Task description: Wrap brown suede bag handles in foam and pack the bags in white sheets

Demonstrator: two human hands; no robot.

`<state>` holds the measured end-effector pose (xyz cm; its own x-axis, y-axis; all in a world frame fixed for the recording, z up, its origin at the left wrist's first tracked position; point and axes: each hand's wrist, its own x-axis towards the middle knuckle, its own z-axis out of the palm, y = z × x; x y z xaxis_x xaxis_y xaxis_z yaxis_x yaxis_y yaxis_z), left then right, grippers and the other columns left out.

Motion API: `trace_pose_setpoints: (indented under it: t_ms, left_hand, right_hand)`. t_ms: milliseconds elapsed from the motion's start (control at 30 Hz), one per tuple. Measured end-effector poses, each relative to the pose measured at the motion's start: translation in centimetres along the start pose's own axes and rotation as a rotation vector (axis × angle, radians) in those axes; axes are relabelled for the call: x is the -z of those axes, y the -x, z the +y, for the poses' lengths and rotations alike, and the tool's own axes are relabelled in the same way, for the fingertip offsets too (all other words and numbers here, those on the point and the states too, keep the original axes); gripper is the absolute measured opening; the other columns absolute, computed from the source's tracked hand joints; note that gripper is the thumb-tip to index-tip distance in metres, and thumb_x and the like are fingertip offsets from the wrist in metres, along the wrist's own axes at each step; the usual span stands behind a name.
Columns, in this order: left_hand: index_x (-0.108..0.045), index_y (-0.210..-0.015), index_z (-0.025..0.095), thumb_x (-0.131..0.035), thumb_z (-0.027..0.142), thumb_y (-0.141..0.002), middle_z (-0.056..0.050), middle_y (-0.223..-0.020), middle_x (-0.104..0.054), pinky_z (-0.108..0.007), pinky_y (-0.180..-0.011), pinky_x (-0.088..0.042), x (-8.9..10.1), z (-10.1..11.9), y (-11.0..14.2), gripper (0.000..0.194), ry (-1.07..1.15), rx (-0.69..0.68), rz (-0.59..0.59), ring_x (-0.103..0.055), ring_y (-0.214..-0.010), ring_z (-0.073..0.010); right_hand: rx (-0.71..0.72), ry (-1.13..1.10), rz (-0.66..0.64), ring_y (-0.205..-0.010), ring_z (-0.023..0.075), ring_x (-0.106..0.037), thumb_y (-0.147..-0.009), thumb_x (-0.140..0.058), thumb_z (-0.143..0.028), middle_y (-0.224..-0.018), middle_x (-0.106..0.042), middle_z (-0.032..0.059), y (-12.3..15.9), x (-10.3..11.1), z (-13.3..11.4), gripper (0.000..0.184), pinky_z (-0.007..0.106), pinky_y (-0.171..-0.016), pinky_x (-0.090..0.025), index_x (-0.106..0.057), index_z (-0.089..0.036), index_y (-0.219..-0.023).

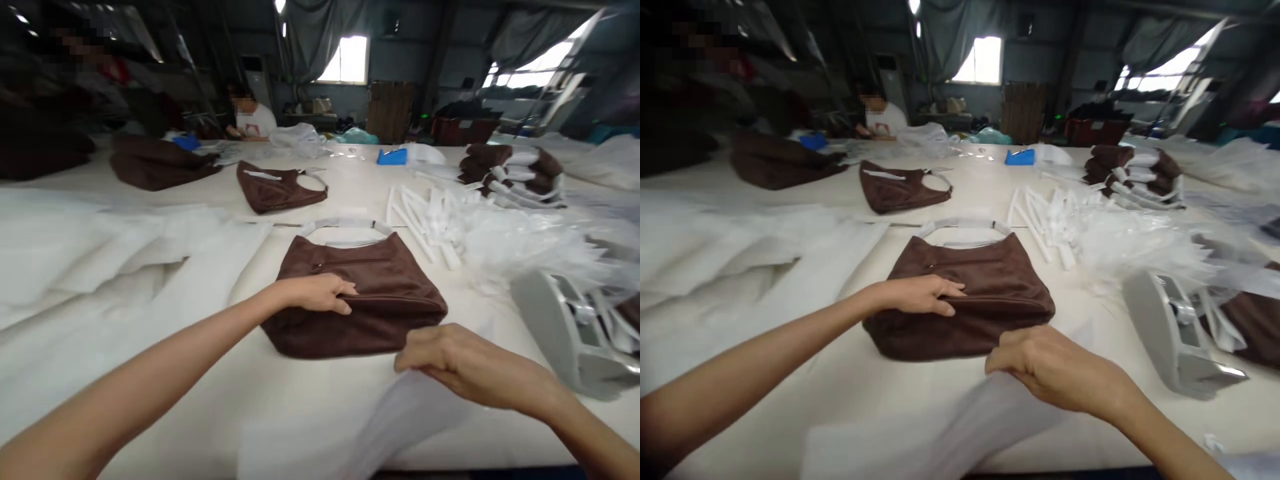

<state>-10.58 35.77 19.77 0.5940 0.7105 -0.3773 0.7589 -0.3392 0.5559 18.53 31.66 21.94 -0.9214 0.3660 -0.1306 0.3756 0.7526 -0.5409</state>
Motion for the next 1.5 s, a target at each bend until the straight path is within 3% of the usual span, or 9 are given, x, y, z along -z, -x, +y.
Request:
trace_pose_setpoints:
  t_ms: [267,467,600,700,867,1000,1200,1333,1500]
  left_hand:
    - [-0.071,-0.089,0.02,-0.061,0.025,-0.072,0.004,-0.081,-0.068,-0.023,-0.073,-0.045,1.8,0.5,-1.7,0.02,0.117,0.028,-0.166,-0.06,-0.081,-0.017]
    - [-0.068,-0.095,0.019,-0.054,0.035,-0.082,0.001,-0.095,-0.069,-0.025,-0.08,-0.045,2.1,1.3,-1.5,0.024,0.16,0.036,-0.113,-0.061,-0.089,-0.0172]
    - [-0.062,-0.105,0.018,-0.071,0.055,-0.071,-0.005,-0.101,-0.069,-0.028,-0.074,-0.046,0.5,2.1,-0.6,0.051,-0.157,0.067,-0.046,-0.062,-0.093,-0.0238]
    - [-0.058,-0.108,0.018,-0.075,0.043,-0.074,-0.009,-0.105,-0.068,-0.031,-0.073,-0.046,-1.3,2.3,-0.2,0.045,-0.446,0.117,0.109,-0.062,-0.103,-0.0287]
    - [-0.055,-0.104,0.02,-0.065,0.028,-0.083,-0.006,-0.105,-0.068,-0.032,-0.071,-0.047,-2.8,2.1,0.1,0.025,-0.493,0.124,0.186,-0.065,-0.102,-0.0276]
    - [-0.054,-0.098,0.021,-0.061,0.021,-0.082,-0.004,-0.102,-0.068,-0.031,-0.062,-0.043,-3.4,2.1,0.4,0.018,-0.519,0.108,0.247,-0.067,-0.091,-0.025]
    - [-0.052,-0.095,0.022,-0.058,0.02,-0.083,-0.004,-0.099,-0.066,-0.03,-0.057,-0.039,-4.0,1.8,0.4,0.014,-0.536,0.123,0.291,-0.066,-0.088,-0.0231]
    - [-0.051,-0.093,0.022,-0.059,0.019,-0.084,-0.002,-0.095,-0.063,-0.029,-0.057,-0.037,-4.4,1.8,0.5,0.012,-0.545,0.09,0.323,-0.063,-0.086,-0.021]
    - [-0.051,-0.086,0.021,-0.053,0.01,-0.086,-0.002,-0.088,-0.056,-0.029,-0.054,-0.034,-6.5,1.2,0.8,0.011,-0.654,0.017,0.452,-0.056,-0.08,-0.0194]
  right_hand:
    - [-0.187,0.537,0.343,-0.063,0.0143,-0.061,-0.096,-0.047,-0.017,-0.08,-0.068,0.0011,-6.5,-3.8,3.8,0.019,0.028,-0.051,-0.021,-0.065,-0.021,-0.097]
    - [0.038,0.774,0.701,-0.049,0.0129,-0.048,-0.095,-0.048,-0.013,-0.058,-0.055,-0.002,-7.0,-6.0,4.7,0.025,0.031,-0.053,-0.021,-0.058,-0.019,-0.073]
    - [0.109,0.824,0.805,-0.052,0.0142,-0.044,-0.095,-0.049,-0.011,-0.057,-0.049,-0.0021,-7.4,-6.1,4.5,0.028,0.031,-0.058,-0.025,-0.054,-0.02,-0.068]
    - [0.095,0.842,0.869,-0.056,0.0154,-0.043,-0.093,-0.052,-0.01,-0.058,-0.047,-0.0015,-7.8,-6.1,4.4,0.029,0.031,-0.062,-0.028,-0.052,-0.02,-0.066]
    - [-0.031,0.771,0.793,-0.076,0.02,-0.053,-0.088,-0.065,-0.024,-0.084,-0.063,0.0054,-6.7,-5.6,4.2,0.012,0.033,-0.068,-0.033,-0.064,-0.016,-0.097]
    - [-0.123,0.742,0.677,-0.111,0.0288,-0.054,-0.078,-0.075,-0.023,-0.123,-0.061,0.0127,-4.6,-4.6,5.2,0.064,0.042,-0.091,-0.036,-0.048,-0.016,-0.136]
    - [0.006,0.726,0.971,-0.109,0.029,-0.054,-0.087,-0.062,-0.013,-0.112,-0.062,0.0153,-3.1,-6.5,4.4,0.042,0.05,-0.099,-0.039,-0.052,-0.014,-0.128]
    - [0.29,0.532,0.731,-0.085,0.0215,-0.057,-0.093,-0.044,-0.007,-0.094,-0.065,0.0102,-5.1,-10.1,2.0,0.027,0.037,-0.076,-0.046,-0.059,-0.013,-0.114]
    - [0.111,0.407,0.481,-0.094,0.0203,-0.063,-0.098,-0.049,-0.026,-0.112,-0.068,0.0096,-8.5,-11.8,2.7,0.036,0.032,-0.079,-0.051,-0.053,-0.015,-0.132]
